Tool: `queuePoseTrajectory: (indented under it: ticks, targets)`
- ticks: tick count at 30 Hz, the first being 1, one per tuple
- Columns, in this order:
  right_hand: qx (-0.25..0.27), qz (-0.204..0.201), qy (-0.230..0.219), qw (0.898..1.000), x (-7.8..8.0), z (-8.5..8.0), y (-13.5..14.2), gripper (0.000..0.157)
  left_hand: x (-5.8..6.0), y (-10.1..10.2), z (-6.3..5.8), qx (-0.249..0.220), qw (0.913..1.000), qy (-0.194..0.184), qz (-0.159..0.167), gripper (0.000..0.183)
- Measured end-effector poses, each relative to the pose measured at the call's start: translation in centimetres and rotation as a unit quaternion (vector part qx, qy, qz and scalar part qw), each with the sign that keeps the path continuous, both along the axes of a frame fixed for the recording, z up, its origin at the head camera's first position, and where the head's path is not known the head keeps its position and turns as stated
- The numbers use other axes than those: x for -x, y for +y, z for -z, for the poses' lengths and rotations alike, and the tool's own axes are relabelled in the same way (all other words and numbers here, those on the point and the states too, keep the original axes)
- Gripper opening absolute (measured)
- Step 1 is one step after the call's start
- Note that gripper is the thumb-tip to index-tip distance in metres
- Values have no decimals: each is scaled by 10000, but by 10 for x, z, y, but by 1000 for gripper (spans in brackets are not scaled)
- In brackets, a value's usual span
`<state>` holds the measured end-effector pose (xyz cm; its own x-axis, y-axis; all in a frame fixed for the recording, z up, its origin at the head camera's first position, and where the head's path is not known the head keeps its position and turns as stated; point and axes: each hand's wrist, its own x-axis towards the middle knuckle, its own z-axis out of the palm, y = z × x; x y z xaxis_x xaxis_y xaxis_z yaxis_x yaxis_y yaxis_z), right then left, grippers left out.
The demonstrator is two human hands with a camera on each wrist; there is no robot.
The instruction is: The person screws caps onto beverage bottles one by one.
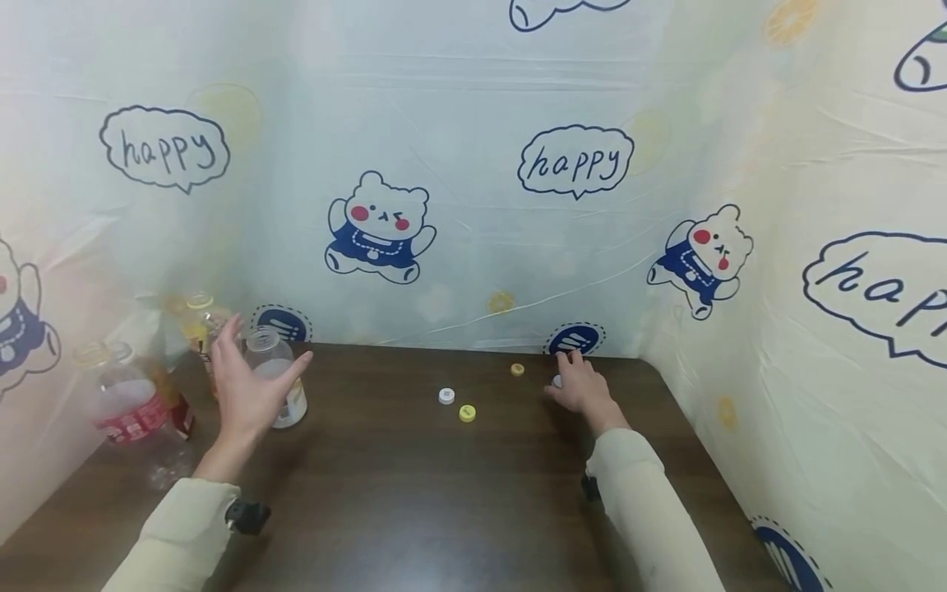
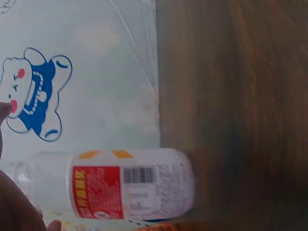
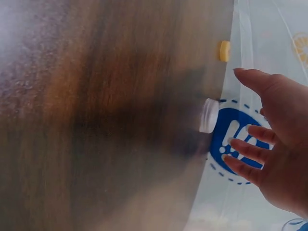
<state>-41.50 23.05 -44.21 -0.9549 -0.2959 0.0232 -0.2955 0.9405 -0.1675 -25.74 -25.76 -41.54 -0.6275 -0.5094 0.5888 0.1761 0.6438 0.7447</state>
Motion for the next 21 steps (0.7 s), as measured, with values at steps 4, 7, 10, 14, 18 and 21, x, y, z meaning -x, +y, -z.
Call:
queuePoseTrajectory:
  ticks: [4, 7, 10, 14, 18, 21]
  targets:
    - [-68, 90, -349, 9993, 6, 5, 5, 79, 0, -5, 5, -392, 9986, -341, 123, 107]
    - [-131, 107, -548, 9984, 9, 10, 7, 76, 0, -8, 8, -643, 9957, -620, 255, 108]
    - [-159, 76, -615, 9980, 11, 16, 8, 72, 0, -12, 10, -779, 9923, -898, 334, 107]
    - [-107, -76, -476, 9988, 14, 23, 9, 64, 0, -16, 13, -775, 9893, -1183, 357, 100]
    - [-29, -276, -268, 9993, 18, 29, 9, 54, 1, -20, 18, -633, 9884, -1316, 407, 90]
    - [-7, -359, -146, 9992, 20, 31, 10, 47, 2, -21, 20, -514, 9898, -1238, 481, 84]
